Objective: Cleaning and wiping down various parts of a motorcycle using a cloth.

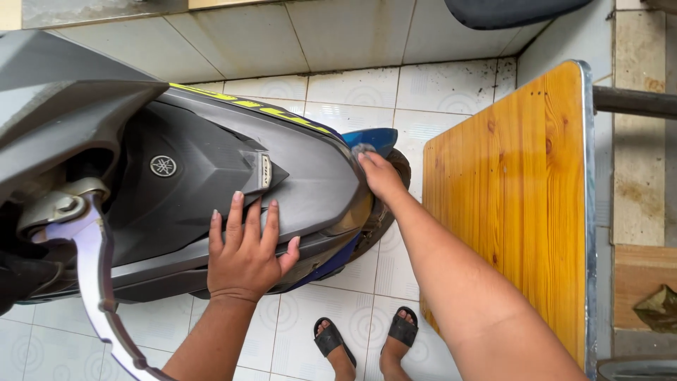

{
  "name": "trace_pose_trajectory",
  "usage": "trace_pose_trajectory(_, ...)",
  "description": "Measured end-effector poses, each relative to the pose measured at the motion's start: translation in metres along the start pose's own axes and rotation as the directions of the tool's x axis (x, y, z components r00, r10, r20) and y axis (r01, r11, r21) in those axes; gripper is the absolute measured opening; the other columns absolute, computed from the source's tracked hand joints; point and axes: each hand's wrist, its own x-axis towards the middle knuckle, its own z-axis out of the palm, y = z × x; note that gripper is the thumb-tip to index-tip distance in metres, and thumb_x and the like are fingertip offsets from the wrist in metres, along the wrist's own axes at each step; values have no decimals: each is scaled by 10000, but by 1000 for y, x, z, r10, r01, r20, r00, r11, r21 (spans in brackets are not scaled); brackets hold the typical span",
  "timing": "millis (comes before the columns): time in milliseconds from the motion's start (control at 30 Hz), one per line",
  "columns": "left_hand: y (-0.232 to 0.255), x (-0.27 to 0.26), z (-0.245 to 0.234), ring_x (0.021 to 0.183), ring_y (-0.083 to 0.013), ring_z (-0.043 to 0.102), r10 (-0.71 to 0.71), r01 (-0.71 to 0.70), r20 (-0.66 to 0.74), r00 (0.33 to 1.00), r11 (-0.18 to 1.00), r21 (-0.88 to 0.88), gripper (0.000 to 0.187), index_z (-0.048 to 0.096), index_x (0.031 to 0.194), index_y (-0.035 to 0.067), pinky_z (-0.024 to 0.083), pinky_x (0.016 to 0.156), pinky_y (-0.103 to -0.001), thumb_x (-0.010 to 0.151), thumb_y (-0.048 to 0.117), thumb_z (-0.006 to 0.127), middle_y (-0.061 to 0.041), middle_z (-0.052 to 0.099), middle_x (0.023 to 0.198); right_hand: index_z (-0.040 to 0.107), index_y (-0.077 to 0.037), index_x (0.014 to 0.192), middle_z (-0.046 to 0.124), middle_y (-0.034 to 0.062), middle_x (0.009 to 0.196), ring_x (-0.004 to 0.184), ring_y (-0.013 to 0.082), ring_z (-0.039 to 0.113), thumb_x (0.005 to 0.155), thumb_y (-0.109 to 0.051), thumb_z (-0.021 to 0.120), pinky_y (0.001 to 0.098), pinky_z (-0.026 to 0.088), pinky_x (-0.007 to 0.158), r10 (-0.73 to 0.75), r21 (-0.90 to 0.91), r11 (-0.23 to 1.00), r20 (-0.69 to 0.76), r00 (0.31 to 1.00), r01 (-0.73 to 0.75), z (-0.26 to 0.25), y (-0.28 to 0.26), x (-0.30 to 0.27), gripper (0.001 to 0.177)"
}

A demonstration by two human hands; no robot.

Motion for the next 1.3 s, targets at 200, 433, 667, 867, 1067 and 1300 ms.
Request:
trace_pose_trajectory(200,-5,-1,1,1429,-293,454,-5,1,-46,999,996,-89,598,718,1281,177,310,1151,-532,901,611,559,-83,677,1334,664,-214,1327,697,134,1293,1215,306,642,968,-509,548,380,482,1012,-311,-418,839,156,938,348,63,-119,18,479)
trace_pose_trajectory(433,-8,-10,9,1432,-293,449,-10,2,-80,997,995,-103,621,709,1308,153,267,1190,-513,927,620,560,-100,673,1329,692,-219,1282,724,93,1255,1183,313,643,976,-451,574,399,486,1033,-537,-387,690,294,791,612,124,-173,-14,402)
trace_pose_trajectory(667,-10,-13,14,1441,-287,445,-11,-2,-107,994,993,-118,623,703,1309,147,243,1203,-512,937,622,547,-99,667,1336,725,-160,1167,726,67,1266,1284,365,560,954,-198,698,455,392,1116,-809,-409,395,268,523,822,73,-118,-61,218)
trace_pose_trajectory(867,-12,-18,12,1444,-303,452,-8,-18,-160,987,987,-163,613,698,1302,118,236,1213,-521,944,598,567,-103,666,1324,727,-120,1130,733,63,1158,1149,363,588,932,-164,726,459,418,1072,-807,-594,397,136,574,700,44,-59,-138,203)
trace_pose_trajectory(1067,-18,-36,12,1415,-345,499,-66,-23,-249,966,940,-340,527,679,1313,99,327,1165,-523,970,492,602,-124,678,1305,695,-83,1139,705,95,1162,1126,341,617,895,-147,719,411,443,1048,-783,-492,499,95,614,713,81,-60,-225,254)
trace_pose_trajectory(1300,3,-106,-18,1357,-365,540,-479,-4,-203,854,385,-923,553,482,1471,-5,352,1225,-535,1058,351,572,-215,600,1404,634,-99,1131,642,89,1136,1067,299,621,897,-162,755,360,497,951,-732,-333,496,335,593,802,138,-66,-288,271)
